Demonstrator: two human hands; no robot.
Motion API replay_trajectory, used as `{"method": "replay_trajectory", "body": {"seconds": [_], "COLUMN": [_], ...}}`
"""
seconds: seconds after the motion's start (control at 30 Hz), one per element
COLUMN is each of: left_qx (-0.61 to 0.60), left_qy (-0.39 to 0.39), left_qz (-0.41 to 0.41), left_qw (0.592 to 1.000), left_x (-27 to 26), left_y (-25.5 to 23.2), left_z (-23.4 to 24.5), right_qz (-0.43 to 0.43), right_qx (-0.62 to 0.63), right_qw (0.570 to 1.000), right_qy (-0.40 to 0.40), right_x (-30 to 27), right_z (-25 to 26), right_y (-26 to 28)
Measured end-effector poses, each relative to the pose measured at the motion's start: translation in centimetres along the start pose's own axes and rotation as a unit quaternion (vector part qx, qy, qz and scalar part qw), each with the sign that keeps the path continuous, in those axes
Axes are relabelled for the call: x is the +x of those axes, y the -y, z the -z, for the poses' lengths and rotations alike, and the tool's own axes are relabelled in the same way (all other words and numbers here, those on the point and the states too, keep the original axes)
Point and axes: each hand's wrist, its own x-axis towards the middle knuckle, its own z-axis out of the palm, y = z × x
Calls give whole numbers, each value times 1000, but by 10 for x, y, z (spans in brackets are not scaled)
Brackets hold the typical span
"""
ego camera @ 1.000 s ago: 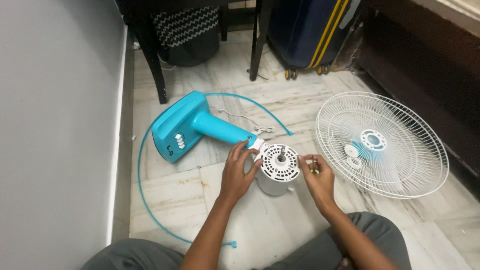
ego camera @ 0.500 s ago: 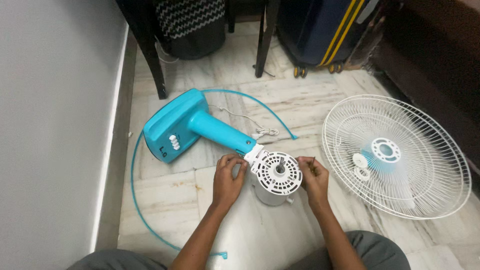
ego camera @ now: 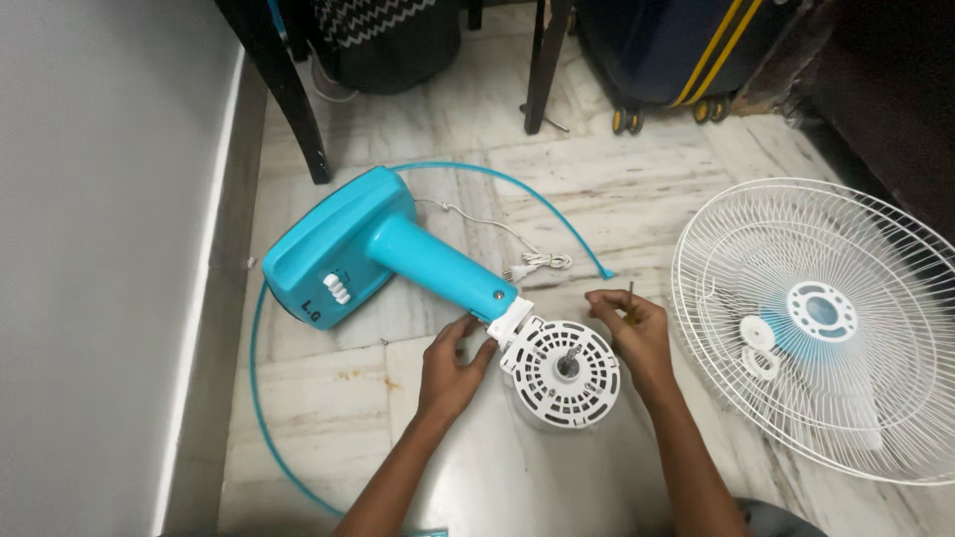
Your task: The person assembles a pedestal fan by attaching the motor housing to the stand and securing it with a screwdriver. They then attach the front wire cage to the motor housing.
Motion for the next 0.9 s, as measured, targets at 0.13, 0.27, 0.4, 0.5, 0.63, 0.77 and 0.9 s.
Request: {"method": "replay_trajectory", "body": {"seconds": [0.13, 0.27, 0.4, 0.5, 0.63, 0.77, 0.9], "left_qx": [-82, 117, 265, 267, 248, 273, 291], "left_qy": [-11, -119, -239, -264, -249, -235, -218], "left_qz": [60, 16, 49, 119, 156, 116, 113], "left_qw": [995, 986, 933, 919, 923, 926, 924], "left_x": [8, 11, 11, 5, -1, -2, -5], "left_y": [2, 12, 29, 42, 56, 61, 58], "left_z": [-2, 17, 51, 59, 55, 54, 51], "right_qz": [28, 30, 45, 53, 49, 38, 44], "right_qx": [8, -20, -13, -26, -14, -29, -27], "right_qw": [997, 996, 995, 996, 997, 998, 998], "right_qy": [76, 81, 90, 71, 62, 41, 32], "right_x": [-8, -12, -13, -11, -11, -10, -12], "right_z": [-1, 3, 0, -3, -1, 0, 3], "right_y": [8, 18, 19, 17, 15, 18, 22]}}
